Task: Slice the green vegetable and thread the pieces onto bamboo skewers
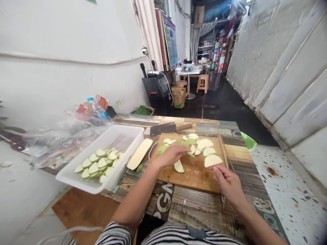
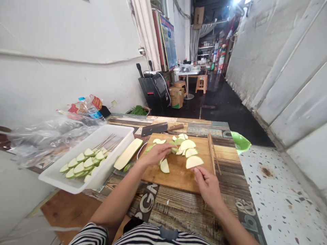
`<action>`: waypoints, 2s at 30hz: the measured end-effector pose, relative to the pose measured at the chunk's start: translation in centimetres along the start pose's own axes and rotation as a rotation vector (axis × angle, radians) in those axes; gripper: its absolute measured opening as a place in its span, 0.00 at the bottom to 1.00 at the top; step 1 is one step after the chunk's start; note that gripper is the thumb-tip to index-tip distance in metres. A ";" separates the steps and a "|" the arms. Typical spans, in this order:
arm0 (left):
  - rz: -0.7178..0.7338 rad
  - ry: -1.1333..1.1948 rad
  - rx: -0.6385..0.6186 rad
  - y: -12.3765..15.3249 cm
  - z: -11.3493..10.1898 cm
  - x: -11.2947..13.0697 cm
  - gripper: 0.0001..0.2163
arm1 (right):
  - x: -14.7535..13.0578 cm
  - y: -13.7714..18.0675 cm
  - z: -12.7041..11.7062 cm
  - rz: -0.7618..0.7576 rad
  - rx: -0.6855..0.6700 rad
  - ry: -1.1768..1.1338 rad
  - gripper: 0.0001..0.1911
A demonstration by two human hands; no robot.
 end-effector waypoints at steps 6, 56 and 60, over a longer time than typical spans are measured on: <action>-0.136 0.917 0.438 -1.0 0.1 -1.2 0.18 | -0.3 0.8 0.8 -0.071 -0.064 0.179 0.19; -0.265 1.257 0.622 -0.1 -0.6 -1.7 0.07 | -1.2 1.8 2.4 -0.129 -0.226 0.286 0.20; -0.265 1.225 0.646 -0.1 -0.5 -1.5 0.07 | -1.2 1.9 2.6 -0.113 -0.243 0.247 0.20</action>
Point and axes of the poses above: each hand's wrist, its own y-axis away from the middle knuckle, its own z-axis out of the palm, x = y × z, the point moved 5 cm from there along -y, towards the middle knuckle, and after that the axes turned 14 degrees about y, right-handed, at the moved point
